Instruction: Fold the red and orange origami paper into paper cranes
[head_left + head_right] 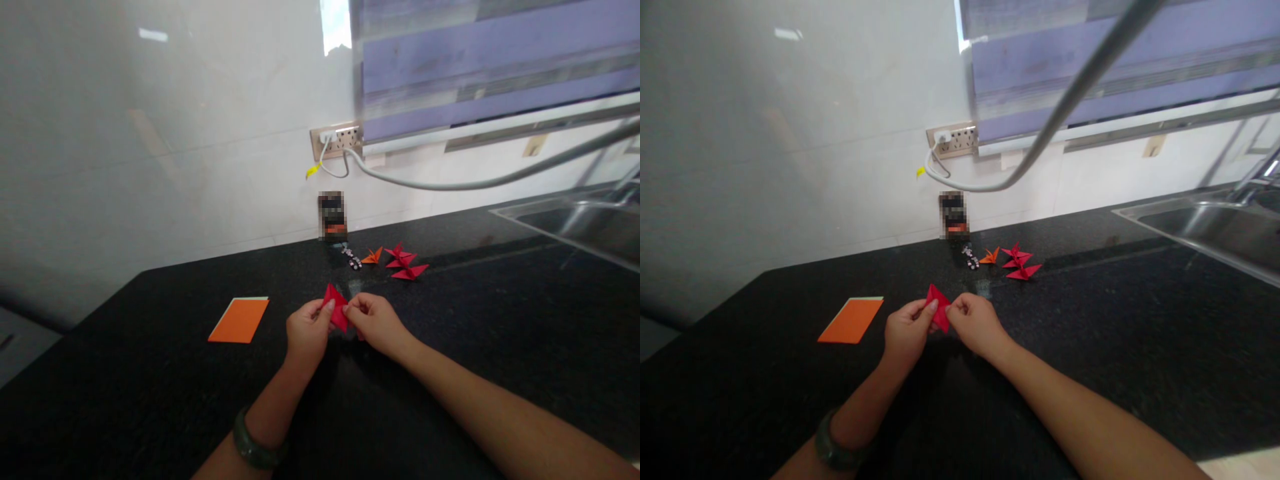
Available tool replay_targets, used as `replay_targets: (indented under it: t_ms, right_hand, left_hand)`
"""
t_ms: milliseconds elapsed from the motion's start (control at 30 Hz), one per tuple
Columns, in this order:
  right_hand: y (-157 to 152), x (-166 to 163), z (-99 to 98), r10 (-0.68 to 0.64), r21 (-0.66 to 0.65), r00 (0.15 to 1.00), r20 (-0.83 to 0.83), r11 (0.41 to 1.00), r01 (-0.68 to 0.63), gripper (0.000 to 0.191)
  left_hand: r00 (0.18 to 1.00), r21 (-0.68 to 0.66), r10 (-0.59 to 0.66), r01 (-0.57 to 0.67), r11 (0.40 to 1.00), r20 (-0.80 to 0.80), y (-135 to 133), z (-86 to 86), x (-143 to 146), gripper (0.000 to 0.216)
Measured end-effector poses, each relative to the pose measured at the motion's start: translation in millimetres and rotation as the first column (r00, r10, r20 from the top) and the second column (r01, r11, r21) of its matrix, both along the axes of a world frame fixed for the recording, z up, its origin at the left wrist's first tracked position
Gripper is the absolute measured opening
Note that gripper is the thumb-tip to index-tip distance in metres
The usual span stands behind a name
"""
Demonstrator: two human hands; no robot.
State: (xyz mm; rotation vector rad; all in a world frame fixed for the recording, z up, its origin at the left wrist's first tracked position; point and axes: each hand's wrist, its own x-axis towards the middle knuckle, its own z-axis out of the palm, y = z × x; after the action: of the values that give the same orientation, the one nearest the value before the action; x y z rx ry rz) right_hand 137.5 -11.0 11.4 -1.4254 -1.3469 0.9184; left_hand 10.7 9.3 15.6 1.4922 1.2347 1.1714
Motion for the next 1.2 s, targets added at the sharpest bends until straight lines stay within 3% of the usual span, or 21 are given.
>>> replay_targets:
  t_ms: [200, 433, 600, 767, 867, 1067, 1200]
  right_hand:
    - [1.2, -0.1, -1.6, -0.052, 0.052, 0.992, 0.114, 0.998, 0.046, 0.022]
    - [0.2, -3.0, -1.2, -0.014, -0.01, 1.0, 0.019, 1.0, 0.014, 0.014]
    - [-2.0, -5.6, 4.1, 0.042, -0.134, 0.988, -0.151, 0.989, -0.063, 0.005]
    - [-0.6, -2.8, 8.3, 0.016, -0.145, 0.949, -0.316, 0.987, -0.065, 0.003]
    - [0.8, -0.6, 8.1, -0.008, -0.128, 0.913, -0.408, 0.991, -0.049, 0.021]
    - [0.0, -0.6, 7.9, 0.022, -0.13, 0.897, -0.442, 0.988, -0.088, 0.021]
    - [-1.0, -1.5, 10.1, 0.044, -0.122, 0.931, -0.362, 0.988, -0.094, 0.024]
  left_hand:
    - [0.995, 0.066, -0.063, 0.068, 0.996, -0.074, -2.1, -8.1, 0.6, 0.023]
    - [0.991, 0.12, -0.04, 0.055, 0.991, -0.125, -2.9, -7.9, -1.3, 0.021]
    - [0.999, 0.027, -0.024, 0.025, 0.999, -0.039, -0.5, -4.5, -1.2, 0.02]
    - [0.999, -0.06, -0.002, 0.005, 0.998, 0.053, 2.3, -0.1, -0.3, 0.017]
    - [0.993, -0.104, -0.008, 0.02, 0.994, 0.122, 2.7, 1.8, 0.3, 0.017]
    - [0.981, -0.151, -0.065, 0.093, 0.984, 0.181, 1.9, 1.4, 1.5, 0.014]
    - [0.985, -0.145, -0.065, 0.088, 0.985, 0.162, 2.6, -0.2, 1.2, 0.014]
